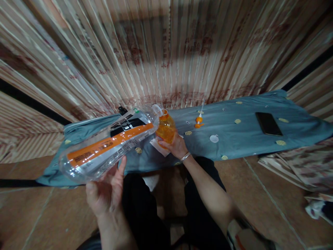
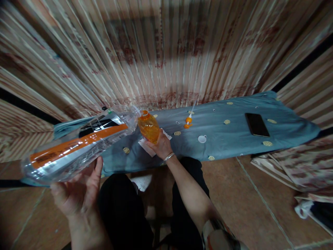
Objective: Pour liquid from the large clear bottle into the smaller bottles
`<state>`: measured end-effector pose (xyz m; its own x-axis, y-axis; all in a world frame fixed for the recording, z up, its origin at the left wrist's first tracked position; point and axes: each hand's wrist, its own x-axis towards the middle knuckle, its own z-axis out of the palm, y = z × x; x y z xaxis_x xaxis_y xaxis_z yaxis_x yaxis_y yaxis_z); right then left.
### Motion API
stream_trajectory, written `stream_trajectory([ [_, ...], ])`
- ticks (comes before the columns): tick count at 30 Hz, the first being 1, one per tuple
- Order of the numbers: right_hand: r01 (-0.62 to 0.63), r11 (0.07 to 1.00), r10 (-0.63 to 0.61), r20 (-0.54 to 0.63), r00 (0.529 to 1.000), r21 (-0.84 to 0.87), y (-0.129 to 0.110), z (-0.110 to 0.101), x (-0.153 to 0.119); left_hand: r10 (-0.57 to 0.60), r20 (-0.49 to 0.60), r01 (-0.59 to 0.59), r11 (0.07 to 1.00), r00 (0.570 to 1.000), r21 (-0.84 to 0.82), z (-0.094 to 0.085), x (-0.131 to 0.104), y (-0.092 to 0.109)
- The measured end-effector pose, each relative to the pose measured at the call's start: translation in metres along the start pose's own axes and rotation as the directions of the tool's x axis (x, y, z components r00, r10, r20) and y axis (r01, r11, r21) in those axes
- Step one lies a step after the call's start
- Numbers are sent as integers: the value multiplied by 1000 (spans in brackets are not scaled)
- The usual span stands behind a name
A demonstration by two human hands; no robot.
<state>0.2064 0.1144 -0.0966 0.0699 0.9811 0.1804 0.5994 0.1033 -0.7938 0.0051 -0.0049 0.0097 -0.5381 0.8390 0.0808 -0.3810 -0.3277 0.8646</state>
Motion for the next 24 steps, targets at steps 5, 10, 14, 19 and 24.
stream_trajectory([
  [5, -9, 1000, 9, -6, 1000, -9, -1, -1, 0, 6, -13, -6, 1000, 1000, -22, 0, 0, -1],
  [10, -22, 1000, 22, 5, 1000, 4, -2, -1, 0, -1, -4, 1, 1000, 1000, -13, 1, 0, 0],
  [14, -46, 999, 46, 17, 999, 7, -4, -3, -1, 4, 6, -4, 1000, 1000, -3, 0, 0, 0],
  [19, -49, 999, 49, 26, 998, 9, -6, -4, -1, 11, 7, -11, 1000, 1000, -23, -1, 1, -1],
  [24, -40, 999, 40, 12, 999, 10, -2, -1, 0, 8, 6, -8, 1000, 1000, -22, 0, 1, -1],
])
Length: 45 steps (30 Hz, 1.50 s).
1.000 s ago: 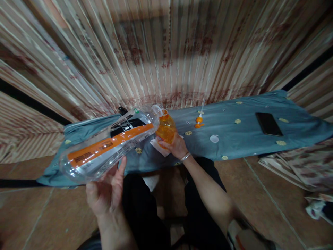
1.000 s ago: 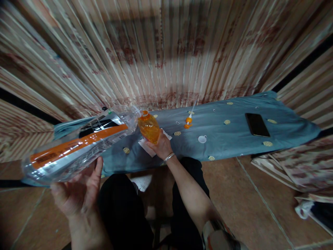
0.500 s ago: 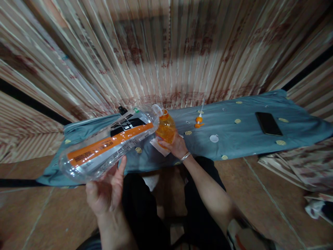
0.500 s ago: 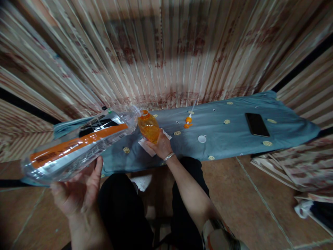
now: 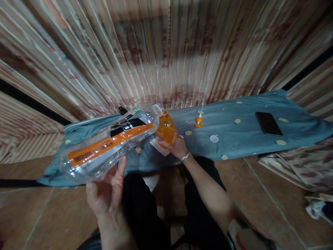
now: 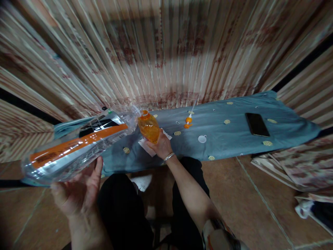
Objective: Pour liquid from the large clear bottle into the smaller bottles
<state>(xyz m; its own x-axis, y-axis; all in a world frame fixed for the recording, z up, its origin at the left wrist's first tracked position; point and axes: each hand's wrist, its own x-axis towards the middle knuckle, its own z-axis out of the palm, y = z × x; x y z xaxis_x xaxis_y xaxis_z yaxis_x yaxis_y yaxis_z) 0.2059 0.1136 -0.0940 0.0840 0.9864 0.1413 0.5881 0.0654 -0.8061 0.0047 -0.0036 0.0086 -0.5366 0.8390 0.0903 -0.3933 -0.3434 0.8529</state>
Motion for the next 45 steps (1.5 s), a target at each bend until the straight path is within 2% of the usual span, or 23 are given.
stream_trajectory([
  [3, 34, 999, -34, -14, 999, 12, 2, 1, 0, 0, 6, 0, 1000, 1000, 3, 0, 0, 0],
  [14, -18, 999, 18, 20, 1000, 27, -3, -3, 0, -9, 15, 9, 1000, 1000, 14, 0, 0, 1],
  [45, 8, 1000, -8, -6, 1000, -13, -1, -1, 0, -5, -1, 5, 1000, 1000, -17, 0, -1, 0],
])
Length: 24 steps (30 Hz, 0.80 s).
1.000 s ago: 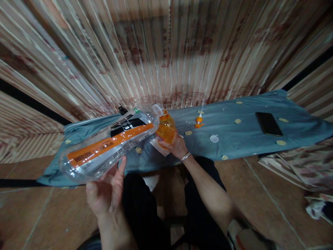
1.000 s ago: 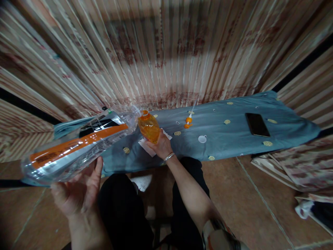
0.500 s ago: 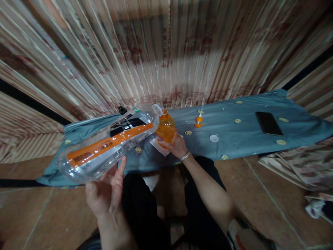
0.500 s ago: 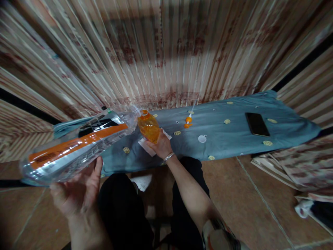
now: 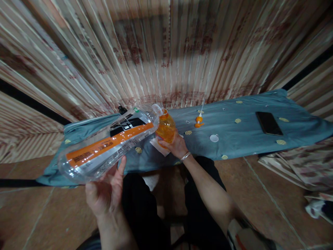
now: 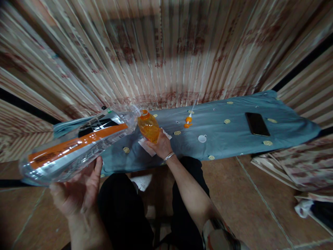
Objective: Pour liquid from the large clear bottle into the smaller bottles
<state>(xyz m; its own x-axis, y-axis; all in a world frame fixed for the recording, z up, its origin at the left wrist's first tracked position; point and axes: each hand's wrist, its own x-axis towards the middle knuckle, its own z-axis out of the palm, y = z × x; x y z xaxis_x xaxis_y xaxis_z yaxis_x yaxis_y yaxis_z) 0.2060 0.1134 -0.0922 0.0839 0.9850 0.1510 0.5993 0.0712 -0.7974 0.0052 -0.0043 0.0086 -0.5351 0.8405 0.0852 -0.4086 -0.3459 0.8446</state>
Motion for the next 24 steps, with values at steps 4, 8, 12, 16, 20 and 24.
stream_trajectory([
  [4, 8, 1000, -8, 16, 1000, 1, -1, -2, 0, 3, 14, -3, 1000, 1000, 17, 1, -1, 1],
  [8, 1, 1000, -1, 12, 1000, 1, -1, -2, 0, 0, 14, 0, 1000, 1000, 24, 2, -2, 2],
  [12, 6, 1000, -6, 0, 1000, 21, 2, 0, 0, -8, 12, 7, 1000, 1000, 15, 1, -2, 2],
  [16, -4, 999, 3, 17, 1000, 38, 2, -1, 0, 10, 5, -10, 1000, 1000, -2, -1, 0, 0],
  [20, -13, 1000, 12, 20, 1000, 29, 1, -2, 0, 16, 7, -16, 1000, 1000, 3, 0, 0, 0],
  [24, -15, 1000, 15, 17, 1000, 18, 3, -1, -1, 6, 0, -6, 1000, 1000, 12, 0, -2, 0],
])
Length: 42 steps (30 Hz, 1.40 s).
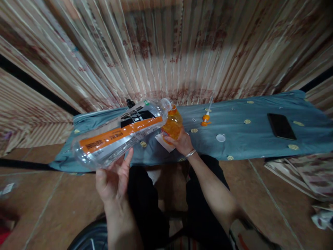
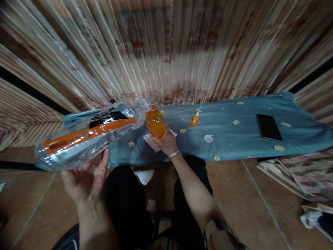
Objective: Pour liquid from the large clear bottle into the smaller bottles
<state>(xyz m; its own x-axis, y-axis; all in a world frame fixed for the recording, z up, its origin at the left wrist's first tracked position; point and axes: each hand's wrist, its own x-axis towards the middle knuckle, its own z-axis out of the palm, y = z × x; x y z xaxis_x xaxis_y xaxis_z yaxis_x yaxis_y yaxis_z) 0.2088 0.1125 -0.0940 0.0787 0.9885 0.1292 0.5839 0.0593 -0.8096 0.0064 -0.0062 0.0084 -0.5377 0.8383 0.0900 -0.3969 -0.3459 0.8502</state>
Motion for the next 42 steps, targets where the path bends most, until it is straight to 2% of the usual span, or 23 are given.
stream_trajectory([
  [9, 73, 994, -80, -79, 994, -81, 16, 4, 0, -24, 32, 26, 997, 999, -68, -9, -1, -7],
  [14, 60, 990, -67, -56, 996, -124, 18, 1, 1, -32, 32, 36, 993, 999, -113, -7, -2, -8],
  [24, 123, 987, -130, -58, 990, -106, 19, 1, 0, -46, 44, 51, 988, 998, -145, -6, -2, -7],
  [33, 117, 985, -128, -79, 989, -124, 23, 3, 2, -41, 55, 48, 989, 998, -143, -5, -3, -7],
  [42, 70, 993, -73, -32, 997, -90, 9, 0, -1, -33, 34, 37, 994, 999, -107, -5, -2, -5],
])
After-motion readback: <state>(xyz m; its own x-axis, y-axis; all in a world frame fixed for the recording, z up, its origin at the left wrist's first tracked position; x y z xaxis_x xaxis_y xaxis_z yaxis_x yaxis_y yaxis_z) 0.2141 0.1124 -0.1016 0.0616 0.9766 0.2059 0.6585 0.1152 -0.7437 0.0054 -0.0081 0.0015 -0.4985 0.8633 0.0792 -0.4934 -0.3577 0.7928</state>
